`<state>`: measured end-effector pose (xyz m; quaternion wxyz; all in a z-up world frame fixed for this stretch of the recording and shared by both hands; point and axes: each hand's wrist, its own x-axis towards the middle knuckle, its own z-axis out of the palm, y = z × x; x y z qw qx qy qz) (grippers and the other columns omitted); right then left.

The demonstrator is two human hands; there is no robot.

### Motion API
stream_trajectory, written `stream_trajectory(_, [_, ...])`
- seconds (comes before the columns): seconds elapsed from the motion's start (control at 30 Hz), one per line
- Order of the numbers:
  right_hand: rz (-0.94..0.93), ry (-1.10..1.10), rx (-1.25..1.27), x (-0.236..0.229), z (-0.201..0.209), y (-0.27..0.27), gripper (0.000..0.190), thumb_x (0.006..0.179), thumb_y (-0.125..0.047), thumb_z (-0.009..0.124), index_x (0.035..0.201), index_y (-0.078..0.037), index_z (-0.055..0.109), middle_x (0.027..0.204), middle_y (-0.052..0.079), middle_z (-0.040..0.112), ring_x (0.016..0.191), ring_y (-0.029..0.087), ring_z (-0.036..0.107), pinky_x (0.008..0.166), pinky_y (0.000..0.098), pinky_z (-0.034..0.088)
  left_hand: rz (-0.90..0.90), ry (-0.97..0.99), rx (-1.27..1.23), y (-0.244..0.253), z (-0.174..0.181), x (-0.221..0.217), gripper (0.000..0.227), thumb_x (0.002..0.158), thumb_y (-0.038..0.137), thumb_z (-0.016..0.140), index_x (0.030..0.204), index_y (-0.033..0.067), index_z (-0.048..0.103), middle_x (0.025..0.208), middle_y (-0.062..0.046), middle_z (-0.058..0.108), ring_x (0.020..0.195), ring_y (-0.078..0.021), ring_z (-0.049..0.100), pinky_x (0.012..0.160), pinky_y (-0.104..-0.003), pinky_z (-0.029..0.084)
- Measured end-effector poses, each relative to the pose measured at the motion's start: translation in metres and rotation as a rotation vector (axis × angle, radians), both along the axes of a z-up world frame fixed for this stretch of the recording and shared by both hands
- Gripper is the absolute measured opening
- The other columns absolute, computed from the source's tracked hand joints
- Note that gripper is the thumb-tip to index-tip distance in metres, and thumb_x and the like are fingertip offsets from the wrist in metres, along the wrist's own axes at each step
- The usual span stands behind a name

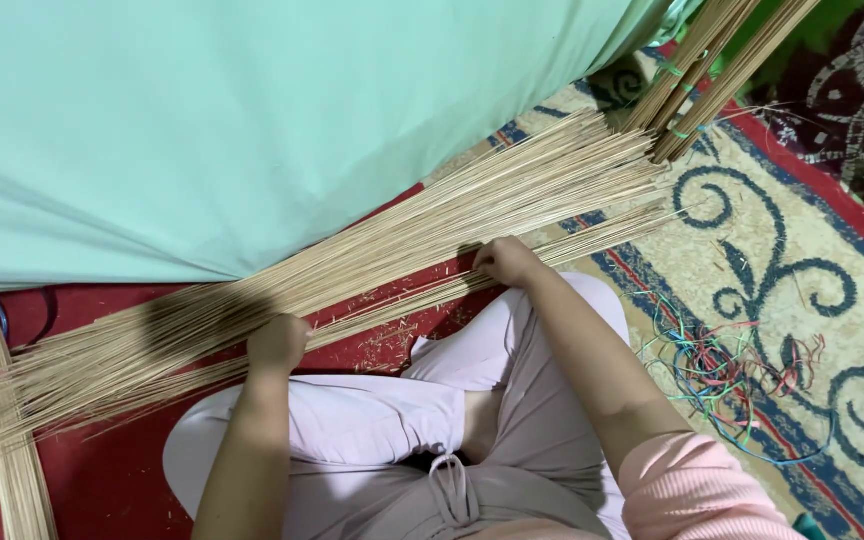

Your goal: The person sorts and aligns thin wooden sticks from a bundle onto the floor.

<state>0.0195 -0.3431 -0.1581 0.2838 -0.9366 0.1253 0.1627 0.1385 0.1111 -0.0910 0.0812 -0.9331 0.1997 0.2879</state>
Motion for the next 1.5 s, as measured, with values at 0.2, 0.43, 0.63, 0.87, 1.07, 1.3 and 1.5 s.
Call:
stream_trajectory(0.2, [0.11,0.058,-0.063,0.006,-0.018,0.012,0.016,0.081,-0.028,0.079,0.095,-0.034,0.082,0.096,-0.001,0.08,0.102,0.028,0.076,0.091,0.0417,0.06,-0.031,0.134,-0.004,-0.009,-0.029,-0.001,0.027,0.094,0.029,0.063,0.116,0.0216,0.078,0.119,-0.008,0.075,0.113,-0.0352,0.073,0.09,-0.056,0.058])
stream_trajectory(0.43, [0.111,0.136,-0.1,0.005,0.035,0.017,0.022,0.079,-0.043,0.08,0.099,-0.032,0.08,0.103,0.001,0.077,0.107,0.027,0.073,0.095,0.0467,0.059,-0.132,0.095,-0.107,-0.036,0.048,-0.009,0.035,0.087,0.038,0.071,0.107,0.0096,0.075,0.112,-0.014,0.075,0.112,-0.0336,0.072,0.091,-0.052,0.061])
stream_trajectory(0.63, [0.105,-0.066,-0.165,0.015,0.038,0.024,0.017,0.09,-0.028,0.073,0.105,-0.02,0.077,0.104,0.008,0.072,0.108,0.033,0.071,0.094,0.0485,0.059,-0.231,-0.305,-0.393,-0.039,-0.023,0.006,0.014,0.094,0.032,0.065,0.096,0.0182,0.065,0.096,-0.004,0.064,0.099,-0.027,0.07,0.075,-0.043,0.064])
stream_trajectory(0.87, [0.273,-0.284,-0.342,0.026,-0.015,0.022,0.018,0.09,-0.026,0.073,0.107,-0.022,0.072,0.109,0.002,0.069,0.11,0.026,0.07,0.092,0.0386,0.06,-0.416,-0.61,-0.358,-0.04,-0.074,0.01,0.007,0.09,0.024,0.061,0.091,0.0197,0.067,0.093,0.0,0.062,0.088,-0.0193,0.069,0.061,-0.032,0.061])
stream_trajectory(1.07, [0.376,-0.477,-0.439,0.025,-0.04,0.011,0.013,0.093,-0.031,0.063,0.097,-0.022,0.071,0.095,0.001,0.065,0.097,0.023,0.07,0.08,0.0359,0.06,-0.493,-0.756,-0.368,-0.042,-0.096,0.015,0.006,0.084,0.018,0.06,0.085,0.0168,0.066,0.085,-0.002,0.059,0.078,-0.0209,0.068,0.055,-0.032,0.058])
stream_trajectory(1.3, [0.325,-0.476,-0.42,0.028,-0.045,0.014,0.017,0.093,-0.035,0.058,0.095,-0.021,0.067,0.098,0.0,0.06,0.097,0.023,0.067,0.079,0.0381,0.06,-0.328,-0.678,-0.357,-0.047,-0.059,0.008,0.009,0.09,0.015,0.055,0.093,0.017,0.063,0.093,-0.001,0.061,0.084,-0.0205,0.069,0.059,-0.031,0.06])
stream_trajectory(1.5, [0.31,-0.44,-0.487,0.027,-0.025,0.019,0.016,0.09,-0.031,0.067,0.104,-0.025,0.071,0.098,-0.001,0.062,0.095,0.023,0.068,0.079,0.0387,0.06,-0.201,-0.603,-0.357,-0.043,-0.072,0.009,0.011,0.096,0.023,0.05,0.1,0.0197,0.06,0.094,0.0,0.061,0.09,-0.0205,0.069,0.064,-0.035,0.061])
